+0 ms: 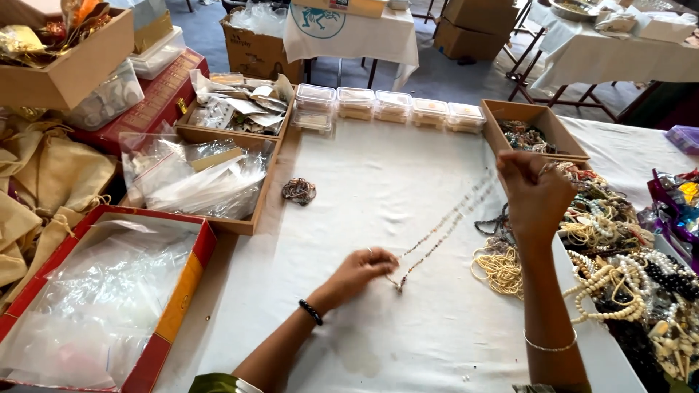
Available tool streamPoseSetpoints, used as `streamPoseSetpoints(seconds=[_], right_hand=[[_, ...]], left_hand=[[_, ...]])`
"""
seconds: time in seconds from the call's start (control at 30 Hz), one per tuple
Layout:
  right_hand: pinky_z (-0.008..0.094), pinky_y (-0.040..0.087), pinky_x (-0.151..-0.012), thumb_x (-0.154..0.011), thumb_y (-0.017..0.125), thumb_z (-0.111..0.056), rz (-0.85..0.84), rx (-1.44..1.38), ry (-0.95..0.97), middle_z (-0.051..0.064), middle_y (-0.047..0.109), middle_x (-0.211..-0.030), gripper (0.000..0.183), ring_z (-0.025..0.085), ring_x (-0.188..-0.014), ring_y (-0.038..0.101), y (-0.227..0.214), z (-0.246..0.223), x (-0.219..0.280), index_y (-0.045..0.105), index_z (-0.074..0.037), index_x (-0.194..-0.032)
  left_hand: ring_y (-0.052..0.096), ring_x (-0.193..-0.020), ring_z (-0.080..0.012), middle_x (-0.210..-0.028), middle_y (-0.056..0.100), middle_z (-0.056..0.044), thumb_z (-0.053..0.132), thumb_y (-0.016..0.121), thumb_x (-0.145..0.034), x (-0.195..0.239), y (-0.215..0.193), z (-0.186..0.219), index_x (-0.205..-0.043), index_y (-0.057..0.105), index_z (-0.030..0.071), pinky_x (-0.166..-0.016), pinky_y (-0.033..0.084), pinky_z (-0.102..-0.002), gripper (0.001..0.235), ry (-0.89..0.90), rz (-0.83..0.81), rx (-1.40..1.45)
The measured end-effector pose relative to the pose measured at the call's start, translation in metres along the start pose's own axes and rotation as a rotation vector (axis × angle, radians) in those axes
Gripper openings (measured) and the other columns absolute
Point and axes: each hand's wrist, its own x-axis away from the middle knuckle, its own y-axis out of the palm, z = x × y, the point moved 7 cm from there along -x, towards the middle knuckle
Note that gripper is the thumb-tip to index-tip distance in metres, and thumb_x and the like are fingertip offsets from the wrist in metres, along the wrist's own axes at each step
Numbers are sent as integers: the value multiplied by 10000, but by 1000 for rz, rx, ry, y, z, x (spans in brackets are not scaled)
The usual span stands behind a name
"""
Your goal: Sorting and packing necklaces and beads into small plastic bags and pouches.
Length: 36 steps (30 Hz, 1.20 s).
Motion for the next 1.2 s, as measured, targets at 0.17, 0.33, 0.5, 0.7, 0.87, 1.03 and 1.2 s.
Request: streamPoseSetpoints(seconds=[0.17, 0.33, 0.5, 0.7, 0.87, 1.03, 1.2], right_hand=[[250, 521, -660, -951, 786, -133, -146, 601, 436, 76, 778, -874, 160, 115, -730, 663, -45, 79, 45, 813, -55, -1088], [227, 584, -740, -870, 778, -86, -223, 254, 653, 81, 789, -943, 221, 96, -820, 731, -62, 147, 76, 780, -32, -1085], [252, 632, -768, -858, 781, -80, -185, 259, 782, 98, 795, -994, 253, 135, -837, 760, -49, 171, 94, 766, -40, -1107], [362, 607, -822, -858, 806, -200, -474, 654, 305, 37, 764, -1166, 238, 180, -1031, 722, -10, 160, 112, 786, -169, -1094], [443, 471, -1011, -777, 835, -202, -852, 592, -108, 67, 706, -1221, 298, 256, -1146, 608, 47, 131, 151, 819, -187, -1073], [397, 524, -935, -813, 783, -127, -800, 496, -14, 44, 713, -1109, 74, 221, -1090, 621, 51, 122, 152, 761, -94, -876], [294, 570, -726, -966, 643, -187, -812, -386, 788, 18, 690, -775, 71, 147, -745, 677, 40, 146, 170, 665, -120, -975]], left_hand=[[655, -853, -98, -835, 704, 18, 337, 602, -1040, 8, -54, 36, -977, 726, 71, -883, 536, -297, 300, 204, 159, -59], [690, -728, -112, -658, 563, 38, 365, 560, -1037, 33, -48, 70, -944, 670, 97, -813, 589, -312, 304, 59, 163, -1], [595, -661, -94, -680, 557, 25, 363, 544, -1060, 30, -67, 57, -1054, 681, 93, -678, 548, -314, 302, 9, 290, -24], [696, -1013, -165, -1141, 683, -8, 208, 618, -943, 31, -100, 41, -1271, 635, 108, -903, 563, -352, 344, 140, 772, -427], [540, -1307, -287, -1339, 671, -80, 369, 655, -952, 14, -43, 34, -1207, 729, 134, -1154, 429, -408, 355, 169, 419, -1046], [422, -1357, -340, -1419, 507, -168, 437, 678, -926, 23, 10, 27, -1323, 631, 43, -1086, 334, -500, 562, 331, 284, -1408], [380, -1434, -272, -1429, 526, -142, 428, 658, -963, 34, 33, 54, -1195, 675, 61, -1153, 326, -463, 435, 263, 38, -1337]])
